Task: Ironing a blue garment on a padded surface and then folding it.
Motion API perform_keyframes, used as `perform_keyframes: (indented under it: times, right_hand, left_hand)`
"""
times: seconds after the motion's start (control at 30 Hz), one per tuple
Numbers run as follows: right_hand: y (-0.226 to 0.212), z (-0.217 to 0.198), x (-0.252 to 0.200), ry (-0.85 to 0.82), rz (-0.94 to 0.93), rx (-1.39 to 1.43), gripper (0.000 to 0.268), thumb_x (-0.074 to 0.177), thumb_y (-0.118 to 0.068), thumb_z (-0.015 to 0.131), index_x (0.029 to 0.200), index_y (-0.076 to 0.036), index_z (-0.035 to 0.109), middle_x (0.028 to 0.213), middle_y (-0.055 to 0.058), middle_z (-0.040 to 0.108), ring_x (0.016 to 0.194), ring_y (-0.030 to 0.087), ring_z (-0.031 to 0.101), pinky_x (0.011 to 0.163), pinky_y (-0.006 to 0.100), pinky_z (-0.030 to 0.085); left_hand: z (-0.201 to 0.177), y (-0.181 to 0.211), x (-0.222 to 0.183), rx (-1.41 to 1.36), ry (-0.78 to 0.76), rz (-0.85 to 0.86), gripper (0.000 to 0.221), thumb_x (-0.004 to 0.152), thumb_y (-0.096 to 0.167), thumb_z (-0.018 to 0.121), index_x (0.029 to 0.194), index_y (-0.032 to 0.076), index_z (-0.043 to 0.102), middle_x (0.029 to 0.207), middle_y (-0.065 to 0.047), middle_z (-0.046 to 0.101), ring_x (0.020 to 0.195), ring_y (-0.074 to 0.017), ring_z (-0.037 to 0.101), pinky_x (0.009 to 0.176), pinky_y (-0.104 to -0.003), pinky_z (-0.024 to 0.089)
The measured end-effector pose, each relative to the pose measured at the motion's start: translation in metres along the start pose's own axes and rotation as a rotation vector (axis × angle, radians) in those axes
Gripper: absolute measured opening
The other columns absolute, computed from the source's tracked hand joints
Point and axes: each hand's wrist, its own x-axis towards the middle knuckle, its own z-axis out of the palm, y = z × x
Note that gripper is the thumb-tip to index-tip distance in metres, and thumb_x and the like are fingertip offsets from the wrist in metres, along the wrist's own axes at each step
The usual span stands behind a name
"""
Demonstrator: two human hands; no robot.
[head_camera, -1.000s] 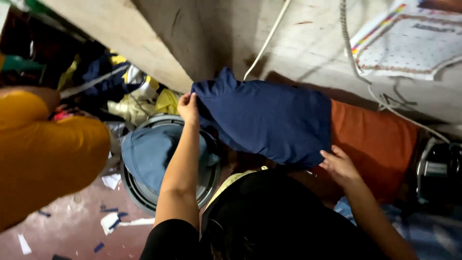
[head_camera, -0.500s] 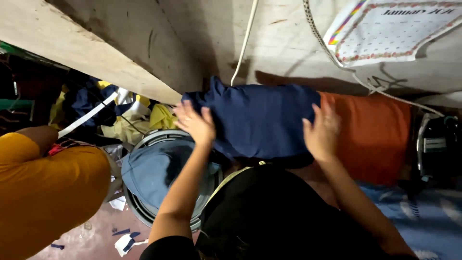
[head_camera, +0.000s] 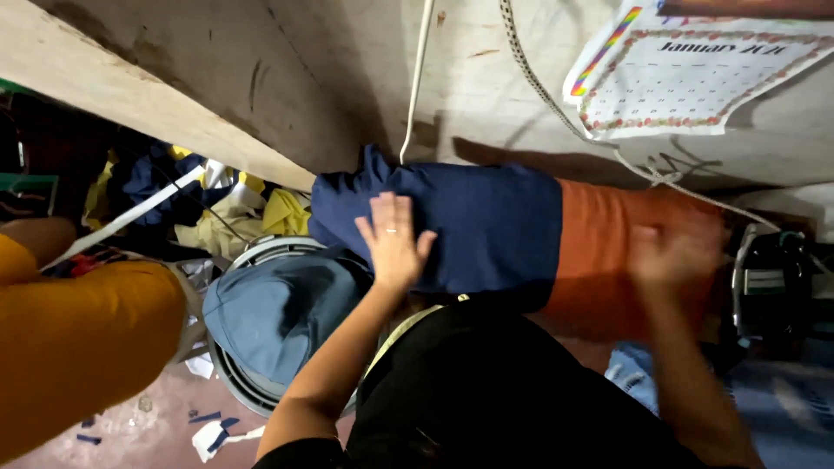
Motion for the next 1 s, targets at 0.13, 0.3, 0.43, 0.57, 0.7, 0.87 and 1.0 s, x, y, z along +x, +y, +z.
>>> perform_keyframes:
  times: [0.13,0.3,0.43,0.57,0.7,0.87,1.0]
  right_hand:
    - [0.122,-0.067,0.004,0.254,0.318,-0.393,0.083,0.108,-0.041,0.067,0.153,0.018,0.03,0.154,0.043,0.03,0.14,0.058,0.026,0.11,0.063,0.012]
    - [0.298,-0.071,0.022,0.048,0.154,-0.15,0.049,0.116,-0.022,0.078,0.134,0.02,0.063,0.12,0.042,0.063,0.106,0.058,0.061,0.086,0.061,0.049]
    - [0.323,-0.087,0.046,-0.263,0.359,-0.204,0.065,0.125,-0.053,0.064,0.114,0.01,0.073,0.1,0.036,0.072,0.09,0.053,0.066,0.074,0.057,0.047]
    - [0.348,-0.076,0.074,-0.339,0.566,0.114,0.066,0.12,-0.063,0.068,0.099,-0.001,0.061,0.067,0.015,0.052,0.047,0.026,0.045,0.034,0.043,0.031]
    - [0.112,-0.126,0.108,-0.573,0.422,0.057,0.067,0.115,-0.054,0.06,0.072,-0.003,0.052,0.053,0.013,0.042,0.041,0.028,0.04,0.038,0.043,0.031]
    - [-0.163,-0.109,0.074,-0.882,0.134,-0.199,0.05,0.095,-0.05,0.062,0.135,-0.021,0.07,0.123,0.015,0.075,0.113,0.039,0.069,0.091,0.043,0.047]
    - [-0.282,-0.009,0.04,-0.689,-0.44,-0.01,0.052,0.094,-0.054,0.067,0.114,-0.006,0.075,0.099,0.023,0.077,0.099,0.043,0.072,0.082,0.054,0.058]
  left_hand:
    - [0.011,0.052,-0.015,-0.003,-0.187,0.353,0.083,0.093,0.061,0.055,0.16,0.017,0.033,0.168,-0.015,0.026,0.156,-0.0376,0.018,0.119,-0.07,0.013]
    - [0.024,0.058,-0.021,0.072,-0.238,0.454,0.084,0.094,0.068,0.047,0.162,0.023,0.029,0.169,-0.009,0.026,0.157,-0.03,0.017,0.122,-0.065,0.014]
    - [0.008,0.033,-0.032,-0.001,-0.157,0.257,0.086,0.094,0.065,0.053,0.158,0.011,0.034,0.167,-0.015,0.028,0.156,-0.0347,0.02,0.12,-0.067,0.013]
    - [0.007,-0.023,-0.04,-0.069,0.016,-0.165,0.088,0.095,0.057,0.056,0.158,0.003,0.032,0.168,-0.021,0.025,0.156,-0.0407,0.018,0.117,-0.074,0.01]
    - [-0.005,-0.057,-0.036,0.002,-0.058,-0.284,0.078,0.102,0.06,0.043,0.16,0.009,0.033,0.167,-0.014,0.03,0.155,-0.0378,0.02,0.116,-0.074,0.011]
    - [0.01,-0.079,-0.044,-0.028,0.083,-0.361,0.072,0.102,0.055,0.049,0.158,0.01,0.039,0.166,-0.012,0.033,0.157,-0.0357,0.018,0.116,-0.075,0.003]
    - [0.01,-0.097,-0.058,-0.074,0.09,-0.42,0.069,0.105,0.052,0.051,0.159,0.012,0.036,0.168,-0.017,0.028,0.158,-0.037,0.015,0.117,-0.075,-0.001]
